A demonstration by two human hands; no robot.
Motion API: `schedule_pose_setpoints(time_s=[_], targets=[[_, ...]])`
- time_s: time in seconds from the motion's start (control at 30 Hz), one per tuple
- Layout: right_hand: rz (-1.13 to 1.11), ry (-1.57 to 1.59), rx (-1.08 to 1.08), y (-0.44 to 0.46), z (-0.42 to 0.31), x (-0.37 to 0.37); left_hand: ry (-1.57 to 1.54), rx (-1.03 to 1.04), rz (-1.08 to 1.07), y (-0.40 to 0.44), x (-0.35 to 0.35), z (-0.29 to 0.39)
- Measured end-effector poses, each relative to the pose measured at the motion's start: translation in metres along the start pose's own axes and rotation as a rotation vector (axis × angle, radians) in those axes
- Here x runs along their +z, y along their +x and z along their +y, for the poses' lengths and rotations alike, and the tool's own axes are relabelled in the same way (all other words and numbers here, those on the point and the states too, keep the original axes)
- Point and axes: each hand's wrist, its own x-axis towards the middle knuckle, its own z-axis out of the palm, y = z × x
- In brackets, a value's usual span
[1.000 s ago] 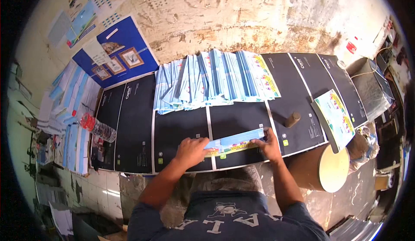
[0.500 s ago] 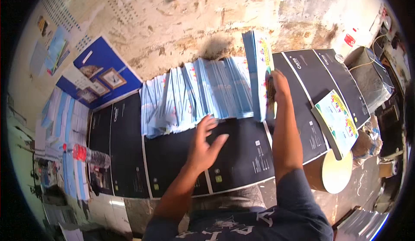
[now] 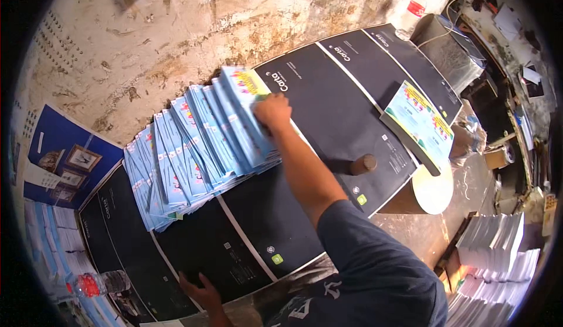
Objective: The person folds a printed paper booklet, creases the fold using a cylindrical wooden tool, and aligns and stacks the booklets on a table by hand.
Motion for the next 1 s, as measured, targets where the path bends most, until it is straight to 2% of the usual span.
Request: schedule_pose_setpoints(time_s=[0.07,0.2,0.23,0.27,0.3,0.33,0.37,0.4,0.47,0.57,0.6,0.67,0.73,0.87,0.93,1.0], targets=[[-0.176,0.036,-0.004,-0.008,-0.016,0.010,0.005,-0.014,-0.003,0.003,-0.003,-0.003],[-0.221,0.038,-0.045,-0.018,-0.032,0.028,0.021,0.044,0.007,0.006,0.001,-0.001],[-0.218,0.068,-0.162,-0.018,-0.022,0.031,0.006,0.065,0.029,0.003,-0.003,-0.001],[-0.213,0.192,-0.137,-0.011,-0.022,0.028,0.031,0.033,0.073,0.001,-0.004,-0.001],[-0.037,0.285,-0.193,-0.012,-0.022,0.030,0.013,0.022,0.037,0.003,-0.003,0.000],[0.055,0.057,-0.391,0.004,-0.015,0.044,-0.008,0.015,-0.004,0.003,-0.006,0.002],[-0.051,0.165,-0.395,-0.005,-0.020,0.023,0.002,-0.001,0.022,0.002,-0.011,0.005],[-0.109,0.106,-0.400,-0.018,-0.026,0.002,0.009,0.000,-0.003,0.001,-0.014,0.009],[-0.370,0.138,-0.343,-0.021,-0.025,0.001,0.004,0.000,-0.017,0.005,-0.011,0.018],[-0.293,0.074,-0.443,-0.036,-0.019,0.006,0.055,0.041,-0.026,0.008,-0.014,0.017],[-0.340,0.262,-0.537,-0.033,-0.012,0.004,0.044,0.046,-0.025,0.009,-0.011,0.015],[-0.305,-0.213,-0.729,-0.095,-0.029,-0.064,0.047,0.024,-0.027,0.002,-0.015,0.013],[-0.272,-0.670,-0.983,-0.125,-0.023,-0.062,0.084,0.025,-0.041,0.005,-0.016,0.021],[-0.366,-0.708,-1.123,-0.127,-0.023,-0.072,0.094,0.040,-0.042,0.004,-0.012,0.017],[-0.255,-0.745,-1.181,-0.111,-0.018,-0.058,0.116,0.053,-0.014,0.003,-0.011,0.015],[-0.234,-0.648,-1.172,-0.104,-0.013,-0.049,0.106,0.054,-0.008,0.004,-0.013,0.012]])
